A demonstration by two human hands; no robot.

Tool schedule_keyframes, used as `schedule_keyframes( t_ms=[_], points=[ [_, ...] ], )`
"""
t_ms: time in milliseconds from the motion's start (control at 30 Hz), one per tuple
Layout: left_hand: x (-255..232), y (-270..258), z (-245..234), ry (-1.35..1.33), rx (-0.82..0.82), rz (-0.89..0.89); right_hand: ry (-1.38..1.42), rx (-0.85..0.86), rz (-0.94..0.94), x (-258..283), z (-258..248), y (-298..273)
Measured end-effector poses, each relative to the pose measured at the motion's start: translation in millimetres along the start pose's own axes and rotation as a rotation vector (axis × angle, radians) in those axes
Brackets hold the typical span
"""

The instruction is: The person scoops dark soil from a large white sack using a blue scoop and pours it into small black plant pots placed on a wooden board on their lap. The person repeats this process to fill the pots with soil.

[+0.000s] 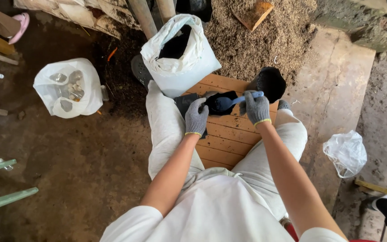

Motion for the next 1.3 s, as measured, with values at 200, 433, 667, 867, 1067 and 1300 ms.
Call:
schedule_keyframes(
  t_ms=[200,433,667,867,1067,1300],
  points=[
    [6,-1,2,0.011,-0.046,0.055,0.034,0.031,0.032,-6,3,7],
    [19,5,5,-0.021,-0.108,0.108,0.068,0.024,-0.025,17,-16,3],
    [23,3,2,-0.060,-0.210,0.189,0.039,0.006,-0.076,13,-8,6],
    [21,-8,4,-0.322,0.058,-0.012,0.026,-0.067,-0.004,-2,-2,3],
    [32,8,15,-0.630,0.120,-0.096,0.148,-0.082,-0.006,-11,8,-11],
    [22,1,13,-0.645,0.144,-0.191,0.313,-0.041,0.098,20,-1,-38]
  ],
)
Point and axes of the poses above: each hand's wrist, its own y-axis towards the middle knuckle, its own z-axis out of the palm, x = y × z, the point moved 1 cm from there along y, towards the middle knuckle, and after that the axes turned 1 degree about -x, right-handed, at the moved point
